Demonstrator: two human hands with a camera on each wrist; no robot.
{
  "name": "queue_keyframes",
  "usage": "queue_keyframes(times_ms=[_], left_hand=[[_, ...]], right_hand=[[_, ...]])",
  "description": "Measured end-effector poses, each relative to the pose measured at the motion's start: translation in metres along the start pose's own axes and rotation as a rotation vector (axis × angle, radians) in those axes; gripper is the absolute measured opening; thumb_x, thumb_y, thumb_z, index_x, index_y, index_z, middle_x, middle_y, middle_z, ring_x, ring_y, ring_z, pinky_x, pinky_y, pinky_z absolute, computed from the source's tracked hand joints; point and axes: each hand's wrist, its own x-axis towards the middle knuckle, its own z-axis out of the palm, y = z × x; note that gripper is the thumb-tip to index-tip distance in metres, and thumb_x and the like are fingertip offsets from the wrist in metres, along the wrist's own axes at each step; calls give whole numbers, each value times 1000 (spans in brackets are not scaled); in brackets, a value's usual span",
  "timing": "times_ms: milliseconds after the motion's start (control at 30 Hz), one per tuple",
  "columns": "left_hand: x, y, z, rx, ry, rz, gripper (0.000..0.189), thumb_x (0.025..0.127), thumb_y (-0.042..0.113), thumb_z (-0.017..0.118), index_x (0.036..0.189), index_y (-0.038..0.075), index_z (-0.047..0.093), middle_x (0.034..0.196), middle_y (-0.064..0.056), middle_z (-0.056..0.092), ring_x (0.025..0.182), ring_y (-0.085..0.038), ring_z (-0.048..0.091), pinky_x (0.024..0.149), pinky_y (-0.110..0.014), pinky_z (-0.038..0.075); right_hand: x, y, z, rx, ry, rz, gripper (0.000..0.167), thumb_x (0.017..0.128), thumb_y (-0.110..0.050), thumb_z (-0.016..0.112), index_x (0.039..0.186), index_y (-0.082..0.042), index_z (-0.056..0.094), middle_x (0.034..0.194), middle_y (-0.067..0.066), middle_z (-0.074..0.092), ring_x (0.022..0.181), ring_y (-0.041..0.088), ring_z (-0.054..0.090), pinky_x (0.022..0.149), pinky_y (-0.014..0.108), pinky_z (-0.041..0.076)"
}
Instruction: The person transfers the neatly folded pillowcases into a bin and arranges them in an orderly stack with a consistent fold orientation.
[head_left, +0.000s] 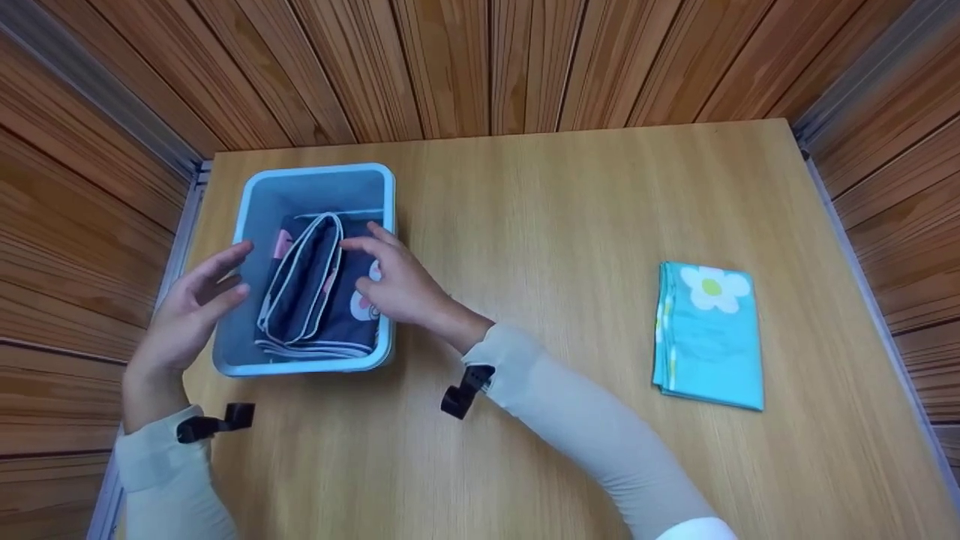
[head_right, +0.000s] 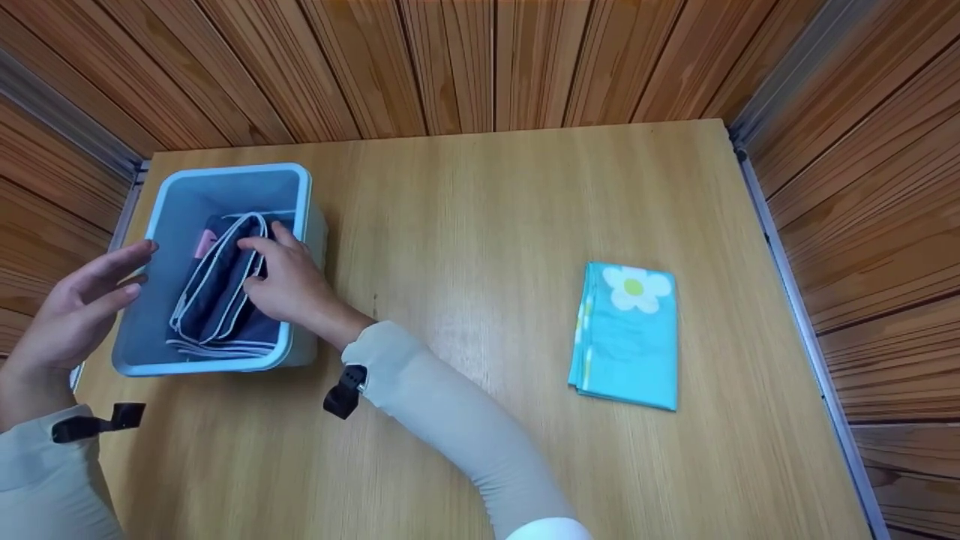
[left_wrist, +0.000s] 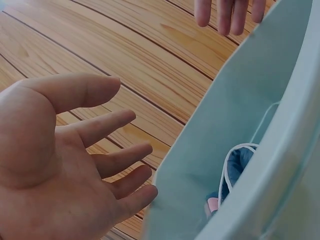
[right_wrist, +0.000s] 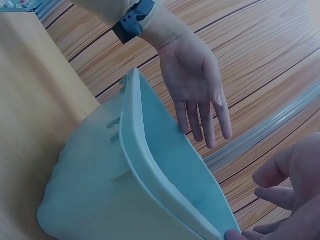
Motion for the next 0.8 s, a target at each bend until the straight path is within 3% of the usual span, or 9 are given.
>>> queue_keyframes(times_ms=[200, 400, 567, 800], left_hand=[[3, 7, 10, 69, 34, 48, 48, 104, 8, 55, 150, 0, 45, 151, -8, 49, 136, -18, 46, 102, -14, 42], [7, 22, 24, 201, 65, 55, 49, 106, 13, 53, 152, 0, 43, 153, -12, 47, 135, -16, 47, 103, -17, 44], [10, 29, 34, 234, 70, 104, 47, 105, 6, 53, 150, -3, 45, 151, -12, 48, 133, -11, 46, 105, -17, 42], [9, 40, 49, 321, 109, 170, 47, 103, 3, 56, 148, -3, 48, 153, -17, 47, 142, -28, 41, 114, -34, 36]], right_hand=[[0, -1, -6, -34, 4, -17, 50, 101, -2, 55, 149, -15, 52, 170, 5, 15, 154, 24, 20, 106, 28, 46], [-5, -2, -18, -69, -6, -53, 51, 101, -4, 56, 151, -15, 50, 170, 3, 15, 151, 23, 28, 100, 28, 51], [-9, -2, -30, -158, -12, -75, 53, 102, -9, 60, 153, -18, 47, 170, 5, 15, 153, 22, 24, 113, 32, 39], [-18, -5, -47, -272, -39, -99, 59, 103, -17, 61, 158, -21, 39, 171, 3, 9, 155, 22, 16, 116, 37, 36]])
